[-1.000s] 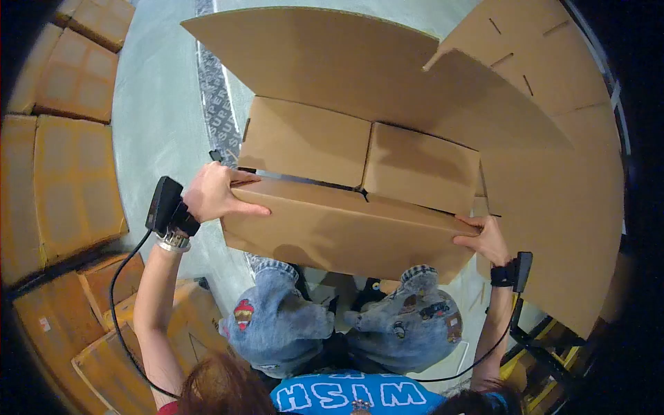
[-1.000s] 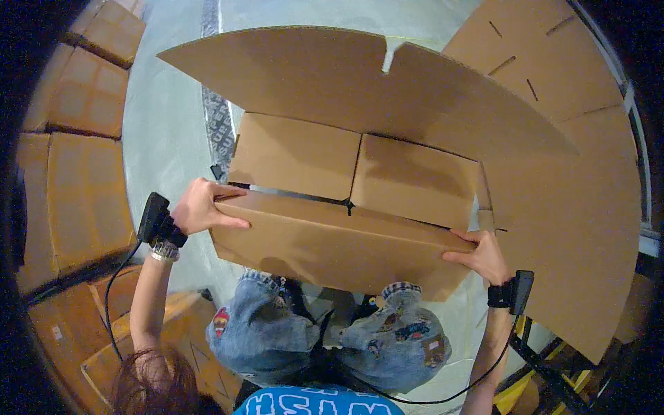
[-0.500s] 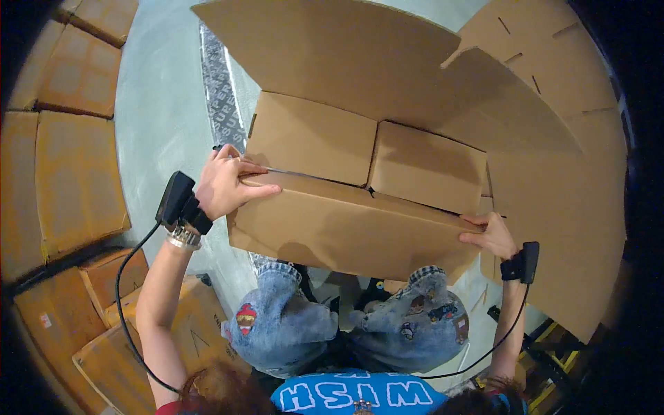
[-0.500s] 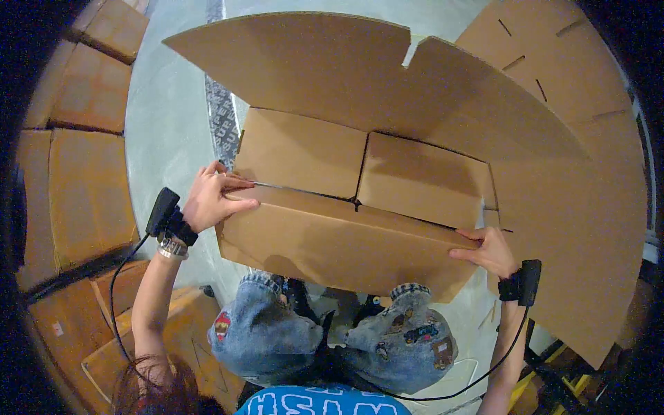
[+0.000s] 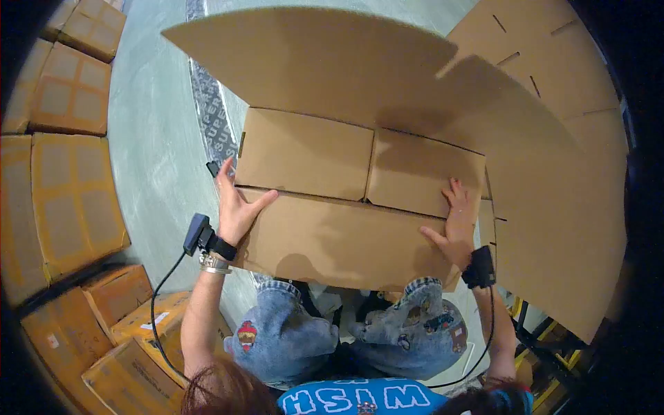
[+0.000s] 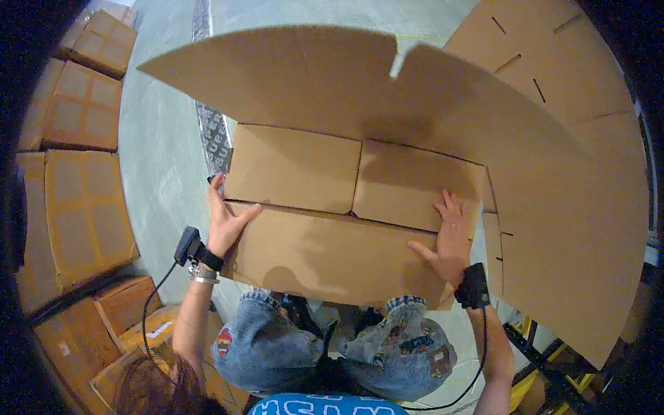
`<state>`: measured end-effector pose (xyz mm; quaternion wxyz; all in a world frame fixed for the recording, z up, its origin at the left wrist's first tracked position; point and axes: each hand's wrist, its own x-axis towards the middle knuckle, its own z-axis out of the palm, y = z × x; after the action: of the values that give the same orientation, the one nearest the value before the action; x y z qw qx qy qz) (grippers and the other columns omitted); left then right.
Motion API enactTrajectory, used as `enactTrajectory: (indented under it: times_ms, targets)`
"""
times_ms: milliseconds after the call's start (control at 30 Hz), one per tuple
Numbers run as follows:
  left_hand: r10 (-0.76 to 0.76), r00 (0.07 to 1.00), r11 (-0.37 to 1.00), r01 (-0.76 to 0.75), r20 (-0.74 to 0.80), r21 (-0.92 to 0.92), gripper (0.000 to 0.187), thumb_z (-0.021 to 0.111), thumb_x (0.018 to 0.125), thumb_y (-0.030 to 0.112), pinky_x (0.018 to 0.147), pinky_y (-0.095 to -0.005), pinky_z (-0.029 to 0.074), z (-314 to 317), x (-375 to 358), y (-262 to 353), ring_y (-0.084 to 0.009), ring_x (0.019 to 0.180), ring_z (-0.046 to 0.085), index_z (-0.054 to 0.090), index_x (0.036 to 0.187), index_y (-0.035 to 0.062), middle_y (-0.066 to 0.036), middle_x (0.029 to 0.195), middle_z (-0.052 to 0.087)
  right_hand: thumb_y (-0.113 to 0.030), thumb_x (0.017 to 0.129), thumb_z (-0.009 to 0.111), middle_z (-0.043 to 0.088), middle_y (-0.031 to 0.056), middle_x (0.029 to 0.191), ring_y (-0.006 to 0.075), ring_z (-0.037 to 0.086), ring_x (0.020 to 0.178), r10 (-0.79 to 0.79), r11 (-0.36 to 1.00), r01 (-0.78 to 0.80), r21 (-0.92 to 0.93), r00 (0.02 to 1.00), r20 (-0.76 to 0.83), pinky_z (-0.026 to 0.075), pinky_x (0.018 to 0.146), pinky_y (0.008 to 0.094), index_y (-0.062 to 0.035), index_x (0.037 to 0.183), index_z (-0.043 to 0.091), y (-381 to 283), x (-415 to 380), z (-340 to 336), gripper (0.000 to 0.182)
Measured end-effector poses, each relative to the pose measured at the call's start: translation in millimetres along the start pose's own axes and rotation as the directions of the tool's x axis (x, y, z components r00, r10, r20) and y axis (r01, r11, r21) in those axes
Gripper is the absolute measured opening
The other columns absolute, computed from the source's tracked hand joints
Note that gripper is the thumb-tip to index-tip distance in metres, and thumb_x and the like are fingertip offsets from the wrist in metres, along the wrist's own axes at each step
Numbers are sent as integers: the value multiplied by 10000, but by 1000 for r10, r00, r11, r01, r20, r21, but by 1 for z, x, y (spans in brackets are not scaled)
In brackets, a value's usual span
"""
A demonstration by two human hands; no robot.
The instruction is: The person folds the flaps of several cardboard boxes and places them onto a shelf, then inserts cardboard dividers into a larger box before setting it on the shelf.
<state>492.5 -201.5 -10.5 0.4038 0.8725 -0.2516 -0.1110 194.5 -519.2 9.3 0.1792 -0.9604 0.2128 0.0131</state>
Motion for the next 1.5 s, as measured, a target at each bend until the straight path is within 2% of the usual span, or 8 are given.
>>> enactTrajectory:
  times_ms: [67,333,400,533,600,700,833,1500]
  targets:
    - [-197,969,937,230,146,-263,879,832,681,223,1058,-368,341,2,0,-1,-252,1237,429,322,1349,-36,-179,1313,443,-442,674,773,198,223,1495,397,154,1390,25,1000,-25,-1,999,-44,89,1139,509,-17,1358,317,-2,-2,3,926]
    - [-19,1000,999,19,4,-37,917,827,678,303,1013,-385,385,-4,0,-3,-307,1191,478,317,1366,-25,-211,1306,455,-376,660,798,190,214,1500,377,151,1398,49,987,-17,157,978,-204,112,1141,495,-22,1397,253,-5,-7,-7,983]
    - [115,992,985,-107,-50,135,891,806,708,290,1010,-397,373,-10,-5,-1,-306,1203,448,305,1378,-15,-198,1335,418,-356,660,803,202,211,1494,362,156,1399,102,894,78,441,923,-372,153,1134,477,-23,1400,246,-1,-19,4,984]
    - [17,971,948,-92,-239,-305,763,675,839,373,884,-350,436,-46,25,20,-227,1107,511,303,1384,-11,-155,1259,492,-345,812,680,373,210,1402,286,415,1254,307,879,94,468,641,-704,369,1016,392,-25,1263,416,18,-10,-59,613]
    - [-78,994,793,13,-81,-609,698,489,904,504,858,-313,449,-88,56,55,-187,1039,550,329,1381,20,-125,1175,558,-513,910,474,623,185,1096,226,624,927,591,580,23,815,677,-440,512,782,331,-34,1027,570,76,-1,-107,503]
    - [-147,976,685,218,160,-695,808,273,865,739,705,-259,496,-131,98,103,-147,751,634,528,1166,34,-96,898,660,-644,916,280,675,137,754,206,641,604,294,138,-153,979,950,107,510,516,280,-42,812,622,111,24,-170,701]
    - [-151,884,728,403,443,-555,813,349,790,803,561,-207,500,-139,132,110,-121,629,638,635,922,54,-81,784,673,-621,921,315,661,142,655,227,633,521,546,-126,-282,951,781,304,501,444,287,-20,779,647,95,40,-164,701]
    - [-63,730,451,629,680,-634,722,498,852,629,601,-224,583,-142,125,137,-150,686,683,603,1094,-43,-129,952,690,-600,911,304,680,180,800,247,649,598,79,-317,-329,889,926,370,539,577,303,116,1093,574,78,28,-177,787]
